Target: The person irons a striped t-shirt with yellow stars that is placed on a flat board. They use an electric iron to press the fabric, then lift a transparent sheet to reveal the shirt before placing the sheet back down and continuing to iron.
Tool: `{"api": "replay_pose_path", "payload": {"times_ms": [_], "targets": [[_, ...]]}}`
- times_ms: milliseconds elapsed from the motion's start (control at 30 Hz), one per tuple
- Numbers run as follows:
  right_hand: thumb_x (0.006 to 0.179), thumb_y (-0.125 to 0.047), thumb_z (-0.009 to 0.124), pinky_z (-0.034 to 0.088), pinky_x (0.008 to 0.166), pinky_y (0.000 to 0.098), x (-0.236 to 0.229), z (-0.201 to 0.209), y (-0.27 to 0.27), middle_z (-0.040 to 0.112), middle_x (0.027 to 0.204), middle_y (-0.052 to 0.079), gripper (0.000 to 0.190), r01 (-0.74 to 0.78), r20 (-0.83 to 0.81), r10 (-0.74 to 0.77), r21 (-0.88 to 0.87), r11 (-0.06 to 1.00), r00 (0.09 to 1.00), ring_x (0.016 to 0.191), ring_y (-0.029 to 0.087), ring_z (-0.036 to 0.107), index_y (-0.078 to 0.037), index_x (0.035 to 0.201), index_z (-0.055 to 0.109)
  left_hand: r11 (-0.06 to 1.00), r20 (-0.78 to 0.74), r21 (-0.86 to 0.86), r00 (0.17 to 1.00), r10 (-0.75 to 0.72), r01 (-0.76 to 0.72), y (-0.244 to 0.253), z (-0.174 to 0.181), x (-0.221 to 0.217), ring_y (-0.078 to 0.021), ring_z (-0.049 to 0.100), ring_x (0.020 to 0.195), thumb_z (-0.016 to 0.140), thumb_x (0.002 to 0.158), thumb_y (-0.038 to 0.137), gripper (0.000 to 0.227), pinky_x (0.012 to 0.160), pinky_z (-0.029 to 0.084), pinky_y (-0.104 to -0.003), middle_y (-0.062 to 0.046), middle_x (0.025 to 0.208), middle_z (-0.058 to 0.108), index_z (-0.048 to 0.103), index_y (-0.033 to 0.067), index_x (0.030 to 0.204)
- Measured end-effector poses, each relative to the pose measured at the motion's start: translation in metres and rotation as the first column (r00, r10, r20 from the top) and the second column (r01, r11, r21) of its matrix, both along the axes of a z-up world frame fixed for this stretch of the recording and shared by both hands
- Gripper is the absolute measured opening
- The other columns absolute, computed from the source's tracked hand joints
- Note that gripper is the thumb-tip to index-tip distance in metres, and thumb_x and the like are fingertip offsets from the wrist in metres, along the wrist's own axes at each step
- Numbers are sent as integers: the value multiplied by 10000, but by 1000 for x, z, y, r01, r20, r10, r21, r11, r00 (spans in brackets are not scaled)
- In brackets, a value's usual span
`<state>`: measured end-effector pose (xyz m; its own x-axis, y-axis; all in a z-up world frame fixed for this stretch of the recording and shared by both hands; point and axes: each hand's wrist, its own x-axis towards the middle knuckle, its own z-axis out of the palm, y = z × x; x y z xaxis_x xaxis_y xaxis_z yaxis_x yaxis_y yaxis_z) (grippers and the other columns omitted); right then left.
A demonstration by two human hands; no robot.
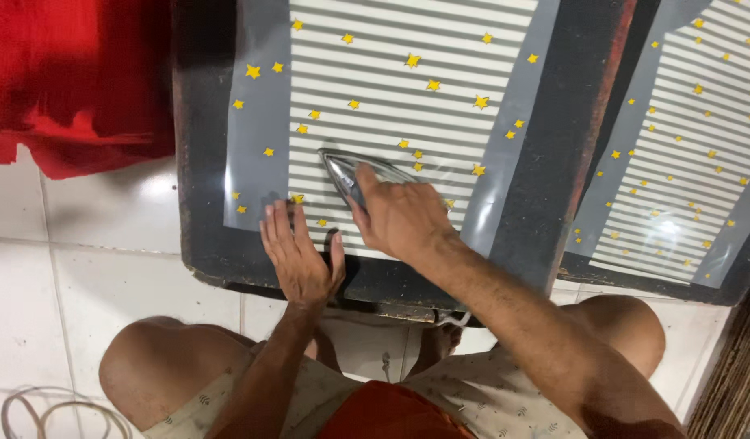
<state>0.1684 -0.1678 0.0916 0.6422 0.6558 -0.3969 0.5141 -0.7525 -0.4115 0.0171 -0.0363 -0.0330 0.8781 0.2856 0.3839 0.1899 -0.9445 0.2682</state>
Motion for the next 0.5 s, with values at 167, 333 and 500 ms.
{"api": "replay_pose_path", "payload": {"times_ms": [167, 333, 500], "targets": [[897, -376, 575, 568, 577, 605, -16, -15, 9, 710, 762, 137, 400, 109, -14, -110, -58, 992, 994, 685, 403, 730, -124, 1207, 559, 997, -277, 11, 958, -73, 79, 4, 4, 6, -536, 245, 1477, 479, 987, 466, 807, 1196, 159, -631, -376, 1588, 284, 348, -118, 1528], [934, -301, 550, 576, 609, 599, -10, 7, -4, 747, 839, 220, 345, 285, -138, -262, 191, 939, 955, 775, 447, 740, -61, 1161, 650, 997, -493, -55, 867, -72, 51, -7, 21, 6, -515, 74, 1527, 454, 962, 420, 857, 1220, 3, -616, -377, 1631, 144, 160, -86, 1589], [773, -362, 753, 562, 667, 643, -7, -34, -12, 712, 955, 172, 607, 293, -380, -248, 63, 954, 891, 858, 451, 717, -209, 1297, 487, 998, -392, -37, 918, -55, 45, -9, 16, 7, -486, 95, 1531, 446, 985, 408, 833, 1226, 26, -591, -344, 1642, 156, 176, -82, 1602]]}}
